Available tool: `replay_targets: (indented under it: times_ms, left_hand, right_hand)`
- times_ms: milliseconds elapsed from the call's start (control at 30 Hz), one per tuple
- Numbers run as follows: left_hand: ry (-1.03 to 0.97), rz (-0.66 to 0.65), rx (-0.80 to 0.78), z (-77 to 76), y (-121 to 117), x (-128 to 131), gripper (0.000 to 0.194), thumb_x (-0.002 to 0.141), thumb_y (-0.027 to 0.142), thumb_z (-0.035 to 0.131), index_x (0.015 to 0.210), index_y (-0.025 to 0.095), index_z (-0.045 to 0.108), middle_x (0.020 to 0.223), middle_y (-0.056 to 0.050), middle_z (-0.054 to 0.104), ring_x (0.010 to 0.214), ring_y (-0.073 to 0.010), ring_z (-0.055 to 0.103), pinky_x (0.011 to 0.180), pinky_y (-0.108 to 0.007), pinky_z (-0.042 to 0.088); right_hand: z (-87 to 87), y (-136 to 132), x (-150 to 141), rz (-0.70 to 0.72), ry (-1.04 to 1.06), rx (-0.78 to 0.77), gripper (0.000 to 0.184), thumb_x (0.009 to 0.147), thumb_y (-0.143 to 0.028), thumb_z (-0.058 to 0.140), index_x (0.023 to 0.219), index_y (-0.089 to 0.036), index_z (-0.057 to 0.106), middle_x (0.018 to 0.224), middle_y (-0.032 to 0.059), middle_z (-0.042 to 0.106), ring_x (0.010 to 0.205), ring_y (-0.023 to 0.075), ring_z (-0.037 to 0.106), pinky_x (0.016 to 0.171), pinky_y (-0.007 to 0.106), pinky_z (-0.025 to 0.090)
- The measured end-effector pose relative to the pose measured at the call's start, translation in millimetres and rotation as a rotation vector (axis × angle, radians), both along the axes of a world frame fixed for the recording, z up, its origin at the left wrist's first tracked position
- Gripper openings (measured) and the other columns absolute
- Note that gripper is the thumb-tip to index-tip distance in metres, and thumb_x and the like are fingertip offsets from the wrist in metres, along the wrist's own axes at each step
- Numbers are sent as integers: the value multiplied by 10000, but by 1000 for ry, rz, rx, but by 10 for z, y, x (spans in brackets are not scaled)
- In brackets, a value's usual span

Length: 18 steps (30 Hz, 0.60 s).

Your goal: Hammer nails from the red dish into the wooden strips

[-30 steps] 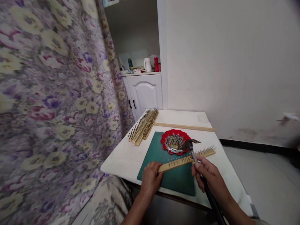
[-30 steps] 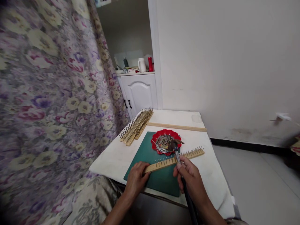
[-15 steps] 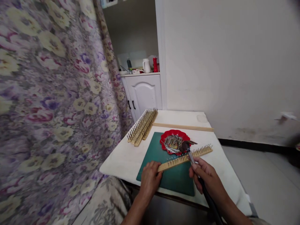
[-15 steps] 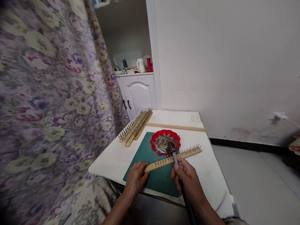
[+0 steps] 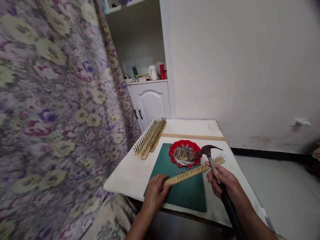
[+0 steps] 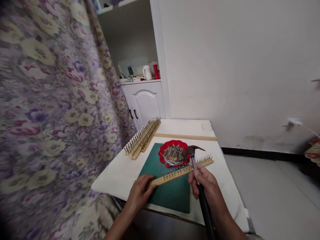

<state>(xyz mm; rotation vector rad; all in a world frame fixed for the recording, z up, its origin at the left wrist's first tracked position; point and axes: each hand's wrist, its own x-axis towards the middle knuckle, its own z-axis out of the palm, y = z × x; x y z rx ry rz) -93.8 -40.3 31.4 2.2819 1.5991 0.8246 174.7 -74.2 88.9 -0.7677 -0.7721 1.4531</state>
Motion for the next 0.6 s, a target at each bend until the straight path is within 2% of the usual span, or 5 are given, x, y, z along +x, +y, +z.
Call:
replay_targets:
  times_ms: [167, 367, 500, 600]
  left_hand:
    - [-113, -6, 17, 169, 248, 27, 200, 866, 276, 470, 963, 194, 625, 931, -60, 642, 899, -196, 597, 803, -311, 465]
    - [-6, -85, 61, 364, 852, 375, 152, 831, 176, 487, 886, 195, 627, 902, -39, 634, 873, -182, 577, 764, -284, 438]
    - [140, -72, 41, 359, 1249, 594, 148, 797, 129, 496, 830, 165, 636, 877, -53, 641, 852, -189, 568, 762, -285, 418]
    - [189, -145, 24, 293, 1432, 742, 165, 791, 124, 500, 853, 158, 649, 885, -57, 646, 868, -193, 562, 777, -285, 410]
  right_hand:
    - [30, 39, 79, 57, 187, 38, 280, 775, -291, 678, 1024, -166, 653, 687, -1, 607, 329, 7, 328, 293, 123, 309]
    - [30, 86, 25, 85, 247, 61, 220, 808, -238, 646, 1020, -183, 660, 696, -4, 610, 319, 0, 342, 284, 108, 320]
    - [12, 111, 16, 81, 220, 65, 244, 800, -268, 659, 1032, -192, 647, 677, -12, 616, 287, -2, 357, 274, 117, 335]
    - [-3, 131, 29, 69, 205, 63, 268, 790, -294, 673, 1031, -183, 638, 681, -10, 623, 277, 2, 387, 272, 123, 343]
